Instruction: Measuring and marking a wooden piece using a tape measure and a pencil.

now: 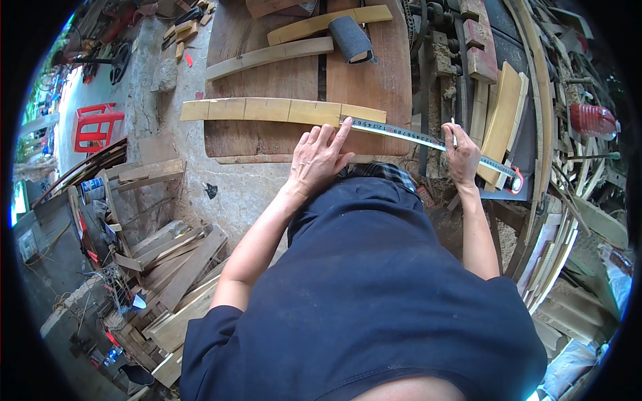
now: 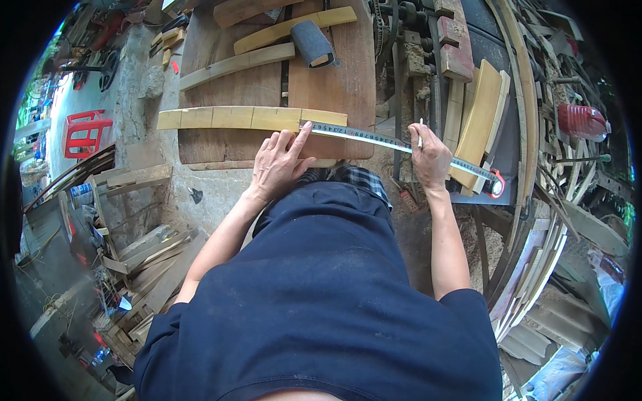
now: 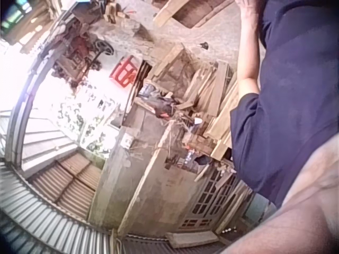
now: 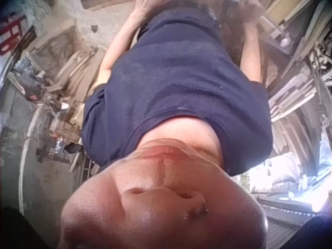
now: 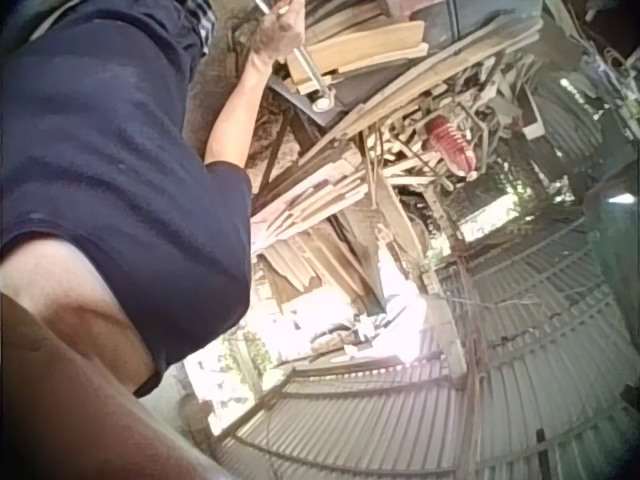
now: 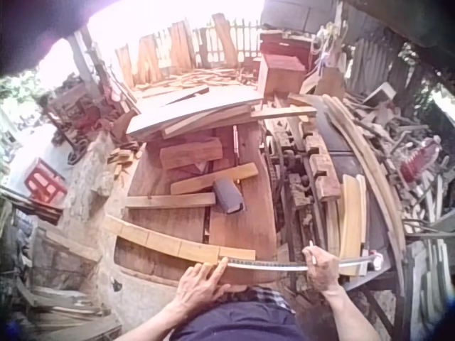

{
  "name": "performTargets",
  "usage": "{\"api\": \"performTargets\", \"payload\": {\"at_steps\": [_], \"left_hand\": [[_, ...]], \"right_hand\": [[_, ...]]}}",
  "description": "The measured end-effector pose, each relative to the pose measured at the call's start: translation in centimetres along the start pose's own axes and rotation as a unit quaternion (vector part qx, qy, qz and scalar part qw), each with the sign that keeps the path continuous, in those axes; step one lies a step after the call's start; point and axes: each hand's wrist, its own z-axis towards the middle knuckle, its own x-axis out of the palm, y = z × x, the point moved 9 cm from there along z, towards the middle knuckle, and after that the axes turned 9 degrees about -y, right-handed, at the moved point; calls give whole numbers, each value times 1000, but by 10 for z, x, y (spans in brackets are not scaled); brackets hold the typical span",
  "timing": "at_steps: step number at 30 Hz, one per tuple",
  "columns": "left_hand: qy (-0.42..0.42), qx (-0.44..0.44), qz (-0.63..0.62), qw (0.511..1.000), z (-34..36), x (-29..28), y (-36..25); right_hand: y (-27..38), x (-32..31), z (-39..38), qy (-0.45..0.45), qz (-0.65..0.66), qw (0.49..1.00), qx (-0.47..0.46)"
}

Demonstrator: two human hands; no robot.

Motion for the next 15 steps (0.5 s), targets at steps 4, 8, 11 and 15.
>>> {"api": "performTargets", "payload": {"at_steps": [4,8,11,15], "left_hand": [[6,-8,1,1000,0,2,-1],[3,-15,0,1000,0,0,-2],[2,-18,3,1000,0,-1,-2],[-1,-19,1,1000,0,-1,-1]], "right_hand": [[2,-2,7,-1,8,1000,-8],[2,-1,11,7,2,1000,-10],[2,0,11,6,5,1000,-14],[0,3,9,18,11,1000,-3]]}}
